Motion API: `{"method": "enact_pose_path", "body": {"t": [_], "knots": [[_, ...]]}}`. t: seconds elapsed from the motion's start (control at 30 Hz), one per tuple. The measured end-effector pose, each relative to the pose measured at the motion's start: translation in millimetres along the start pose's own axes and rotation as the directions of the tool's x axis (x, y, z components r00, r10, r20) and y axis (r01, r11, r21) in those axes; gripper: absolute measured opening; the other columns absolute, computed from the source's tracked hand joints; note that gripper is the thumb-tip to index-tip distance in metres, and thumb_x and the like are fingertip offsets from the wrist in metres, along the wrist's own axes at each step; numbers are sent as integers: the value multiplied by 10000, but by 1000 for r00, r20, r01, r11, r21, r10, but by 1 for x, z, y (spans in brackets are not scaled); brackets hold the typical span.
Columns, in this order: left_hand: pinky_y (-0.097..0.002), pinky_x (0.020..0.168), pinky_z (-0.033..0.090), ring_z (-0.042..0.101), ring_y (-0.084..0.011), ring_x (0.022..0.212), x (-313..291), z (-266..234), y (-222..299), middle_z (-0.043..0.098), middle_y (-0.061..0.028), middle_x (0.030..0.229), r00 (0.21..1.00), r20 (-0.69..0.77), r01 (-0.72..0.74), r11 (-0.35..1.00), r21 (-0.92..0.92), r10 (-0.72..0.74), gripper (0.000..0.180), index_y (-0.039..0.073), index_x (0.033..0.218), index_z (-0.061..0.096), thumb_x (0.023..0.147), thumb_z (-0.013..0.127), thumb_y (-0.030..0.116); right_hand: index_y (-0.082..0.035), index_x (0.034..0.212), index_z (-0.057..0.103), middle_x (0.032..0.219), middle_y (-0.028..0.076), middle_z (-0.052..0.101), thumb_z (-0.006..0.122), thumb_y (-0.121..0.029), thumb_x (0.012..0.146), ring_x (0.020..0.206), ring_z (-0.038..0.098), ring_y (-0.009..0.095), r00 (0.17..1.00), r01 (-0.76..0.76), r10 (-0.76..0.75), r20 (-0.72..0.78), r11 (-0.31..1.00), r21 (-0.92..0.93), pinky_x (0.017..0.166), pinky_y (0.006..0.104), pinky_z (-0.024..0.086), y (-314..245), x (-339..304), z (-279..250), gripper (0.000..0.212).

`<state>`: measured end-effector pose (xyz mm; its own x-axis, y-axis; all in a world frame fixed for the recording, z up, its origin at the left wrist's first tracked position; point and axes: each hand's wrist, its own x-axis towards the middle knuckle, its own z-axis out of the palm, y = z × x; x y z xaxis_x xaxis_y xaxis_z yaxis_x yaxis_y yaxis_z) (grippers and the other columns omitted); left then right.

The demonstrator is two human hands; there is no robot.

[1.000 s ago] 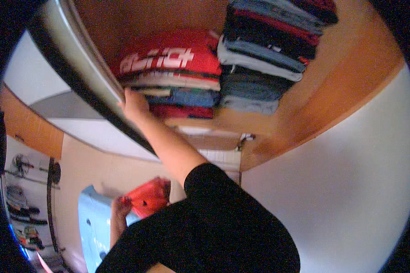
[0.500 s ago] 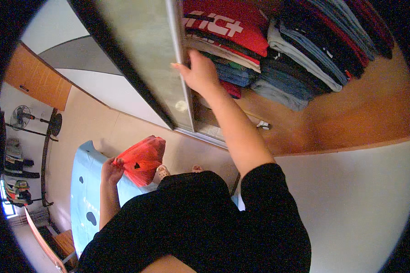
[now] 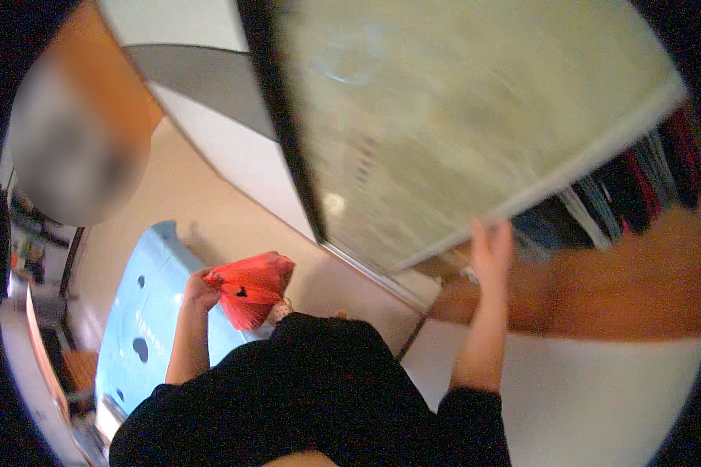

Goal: The person sorts socks from a plastic bag into a multi-compartment organizer tray inside a cupboard, then walks through the house and ties the empty bag.

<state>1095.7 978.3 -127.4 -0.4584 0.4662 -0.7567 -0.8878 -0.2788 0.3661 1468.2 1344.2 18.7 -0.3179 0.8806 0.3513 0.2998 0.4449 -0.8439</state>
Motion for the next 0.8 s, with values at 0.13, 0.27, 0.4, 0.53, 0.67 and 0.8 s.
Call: {"method": "enact_pose_path", "body": {"t": [0.13, 0.27, 0.4, 0.53, 0.67, 0.8], "knots": [[-277, 523, 419, 449, -167, 505, 8, -11, 9, 415, -38, 534, 983, -137, -125, 992, -2, 124, 141, 52, 661, 401, 795, 371, 84, -3, 1151, 392, 1115, 115, 457, 458, -218, 871, 942, 484, 209, 920, -164, 207, -332, 974, 154, 768, 312, 435, 41, -31, -29, 359], [-266, 477, 427, 466, -164, 498, 2, -29, 25, 432, -48, 568, 950, -257, -219, 964, -153, 176, 40, 4, 742, 441, 776, 453, 19, 36, 1171, 382, 1119, 207, 429, 401, -301, 892, 947, 487, 299, 615, -314, 81, -785, 937, -150, 779, 375, 418, 3, -64, 19, 438], [-280, 477, 434, 493, -169, 520, 4, -50, 58, 474, -71, 601, 947, -212, -272, 952, -138, 240, 53, -12, 757, 477, 772, 477, 39, 28, 981, 447, 906, 137, 476, 455, -181, 867, 835, 472, 230, 931, -170, 47, -362, 933, -316, 740, 322, 386, 76, -123, 131, 238], [-283, 537, 412, 482, -167, 533, 13, -33, 106, 498, -68, 616, 952, -158, -276, 958, -73, 262, 54, 16, 731, 488, 763, 499, 58, 3, 889, 503, 769, 66, 525, 570, -160, 795, 664, 502, 132, 902, -302, 297, 312, 953, -33, 572, 251, 413, 1, -127, 265, 201], [-265, 570, 424, 501, -156, 605, 8, -38, 172, 498, -56, 664, 939, -225, -277, 960, -40, 261, 56, 18, 783, 488, 780, 524, 62, 12, 789, 541, 677, 84, 543, 583, -121, 769, 573, 520, 153, 769, 172, -197, 608, 980, 99, 522, 258, 425, -77, -76, 382, 141], [-273, 624, 460, 531, -169, 627, 14, -72, 253, 535, -87, 725, 943, -145, -316, 943, -109, 299, 84, -48, 796, 524, 774, 517, 33, 27, 804, 558, 718, 130, 560, 558, -99, 771, 626, 551, 195, 767, 146, -212, 606, 977, 157, 569, 285, 446, -129, -37, 494, 130]]}}
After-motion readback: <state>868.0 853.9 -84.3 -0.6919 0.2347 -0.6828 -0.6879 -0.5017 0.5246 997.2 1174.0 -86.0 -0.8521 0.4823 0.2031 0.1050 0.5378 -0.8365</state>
